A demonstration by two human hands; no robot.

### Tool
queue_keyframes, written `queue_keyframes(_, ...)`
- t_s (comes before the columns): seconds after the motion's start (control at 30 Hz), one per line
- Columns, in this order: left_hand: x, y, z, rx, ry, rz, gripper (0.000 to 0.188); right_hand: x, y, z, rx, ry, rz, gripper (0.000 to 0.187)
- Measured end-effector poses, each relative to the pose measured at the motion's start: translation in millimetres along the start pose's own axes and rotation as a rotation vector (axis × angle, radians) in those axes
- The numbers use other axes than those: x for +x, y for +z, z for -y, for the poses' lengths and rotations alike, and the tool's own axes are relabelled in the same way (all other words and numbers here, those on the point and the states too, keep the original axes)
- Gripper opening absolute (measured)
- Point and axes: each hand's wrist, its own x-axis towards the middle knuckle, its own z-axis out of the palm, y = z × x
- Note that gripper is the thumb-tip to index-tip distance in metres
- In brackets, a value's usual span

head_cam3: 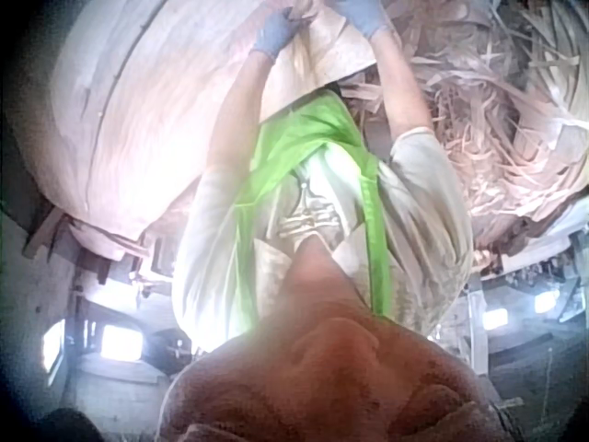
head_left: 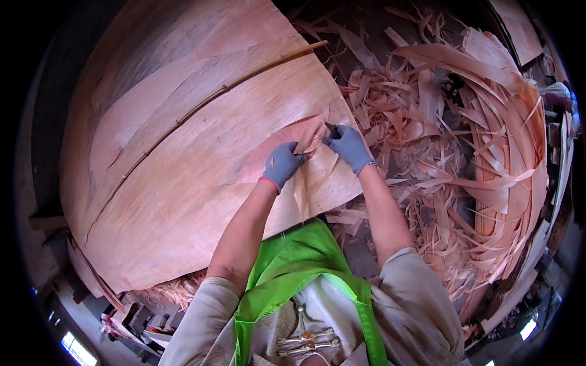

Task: The person processes wood veneer sheets by using a utility knife to cut and trim edges, measuring with a ruler, applying adhesive or tape to join pieces, and moving the large sheets across a workshop table.

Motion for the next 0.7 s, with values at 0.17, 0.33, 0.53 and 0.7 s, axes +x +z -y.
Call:
queue_keyframes(0.17,5,0,4,-0.145,-0.131,0.058,0.032,7,8,-17,0.202,0.004,0.038,0.032)
queue_keyframes(0.33,0,3,6,-0.45,-0.18,0.068,0.026,8,3,-12,0.081,-0.055,0.055,0.039)
queue_keyframes(0.53,1,6,15,-0.531,-0.171,0.055,0.023,3,14,9,-0.203,0.065,-0.107,0.043)
queue_keyframes(0.7,-15,-4,11,-0.698,-0.147,-0.016,0.023,2,14,7,-0.176,0.011,-0.122,0.038)
